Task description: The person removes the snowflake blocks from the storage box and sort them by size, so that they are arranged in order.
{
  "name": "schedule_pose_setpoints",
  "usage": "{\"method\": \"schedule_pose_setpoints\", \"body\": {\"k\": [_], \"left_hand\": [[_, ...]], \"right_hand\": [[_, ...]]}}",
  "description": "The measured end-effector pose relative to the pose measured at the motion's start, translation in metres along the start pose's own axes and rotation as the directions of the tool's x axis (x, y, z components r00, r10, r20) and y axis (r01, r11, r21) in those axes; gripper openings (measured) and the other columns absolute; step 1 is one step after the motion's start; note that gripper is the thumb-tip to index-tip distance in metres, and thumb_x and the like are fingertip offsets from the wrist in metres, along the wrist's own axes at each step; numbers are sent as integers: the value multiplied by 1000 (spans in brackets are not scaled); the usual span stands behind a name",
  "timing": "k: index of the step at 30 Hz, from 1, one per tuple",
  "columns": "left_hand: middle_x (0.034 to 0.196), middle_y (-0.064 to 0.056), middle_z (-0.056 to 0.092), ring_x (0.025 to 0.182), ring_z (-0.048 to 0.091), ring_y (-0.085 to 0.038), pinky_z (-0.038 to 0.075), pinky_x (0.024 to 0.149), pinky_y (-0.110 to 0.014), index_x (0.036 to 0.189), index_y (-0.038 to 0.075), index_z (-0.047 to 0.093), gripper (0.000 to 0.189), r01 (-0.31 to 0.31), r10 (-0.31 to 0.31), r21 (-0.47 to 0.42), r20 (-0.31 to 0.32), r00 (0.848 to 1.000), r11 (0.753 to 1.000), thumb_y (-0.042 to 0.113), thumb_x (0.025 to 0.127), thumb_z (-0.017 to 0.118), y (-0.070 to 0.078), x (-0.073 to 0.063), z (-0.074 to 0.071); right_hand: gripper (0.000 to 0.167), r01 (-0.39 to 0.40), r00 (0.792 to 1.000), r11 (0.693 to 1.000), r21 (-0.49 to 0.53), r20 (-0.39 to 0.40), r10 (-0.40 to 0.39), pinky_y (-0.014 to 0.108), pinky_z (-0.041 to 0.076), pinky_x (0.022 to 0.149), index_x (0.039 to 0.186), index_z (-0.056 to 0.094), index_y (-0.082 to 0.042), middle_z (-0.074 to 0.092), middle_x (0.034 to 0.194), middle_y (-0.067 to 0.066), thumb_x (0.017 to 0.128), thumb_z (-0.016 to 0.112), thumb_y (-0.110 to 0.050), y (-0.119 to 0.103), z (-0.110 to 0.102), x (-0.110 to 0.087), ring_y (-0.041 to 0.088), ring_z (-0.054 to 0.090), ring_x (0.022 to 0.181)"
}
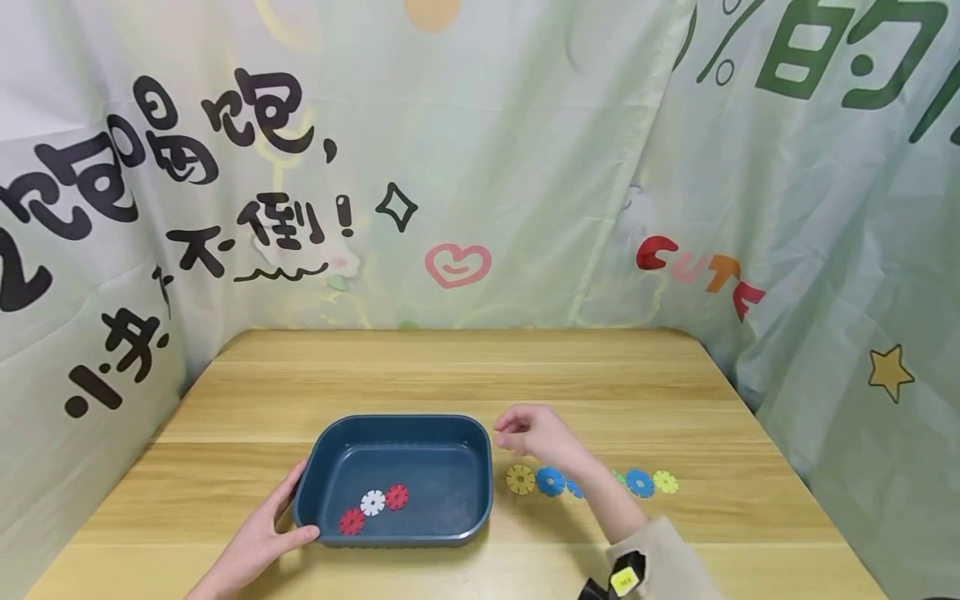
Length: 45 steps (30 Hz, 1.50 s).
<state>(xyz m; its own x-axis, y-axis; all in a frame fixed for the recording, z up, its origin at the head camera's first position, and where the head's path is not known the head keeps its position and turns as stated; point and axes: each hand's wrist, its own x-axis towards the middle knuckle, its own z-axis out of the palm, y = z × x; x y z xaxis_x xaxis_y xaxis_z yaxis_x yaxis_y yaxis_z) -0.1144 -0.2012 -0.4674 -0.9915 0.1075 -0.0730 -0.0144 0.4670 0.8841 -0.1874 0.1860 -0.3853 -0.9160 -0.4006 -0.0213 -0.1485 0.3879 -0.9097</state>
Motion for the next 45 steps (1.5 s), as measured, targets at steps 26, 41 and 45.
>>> {"method": "schedule_pose_setpoints", "body": {"k": [26,41,45], "left_hand": [[150,-21,21,134,19,-45,19,99,-69,148,9,22,89,-9,9,-17,7,1000,1000,25,77,75,1,-1,1],[150,-22,21,134,20,-45,19,100,-67,148,9,22,88,-10,10,-18,7,1000,1000,25,78,74,0,0,1],[150,-21,21,134,20,-44,19,101,-66,148,10,22,88,-22,22,-21,8,1000,1000,24,78,74,0,0,1]], "right_hand": [[31,-113,981,993,-16,154,114,31,53,58,102,62,6,57,78,3,75,74,-1,-13,124,57,13,54,62],[26,0,986,952,-305,161,51,22,46,63,90,65,-4,56,76,-1,69,80,-6,0,140,60,8,50,67],[28,58,985,915,-400,175,14,20,43,66,86,66,-7,55,73,-5,66,83,-12,2,140,62,7,48,68]]}}
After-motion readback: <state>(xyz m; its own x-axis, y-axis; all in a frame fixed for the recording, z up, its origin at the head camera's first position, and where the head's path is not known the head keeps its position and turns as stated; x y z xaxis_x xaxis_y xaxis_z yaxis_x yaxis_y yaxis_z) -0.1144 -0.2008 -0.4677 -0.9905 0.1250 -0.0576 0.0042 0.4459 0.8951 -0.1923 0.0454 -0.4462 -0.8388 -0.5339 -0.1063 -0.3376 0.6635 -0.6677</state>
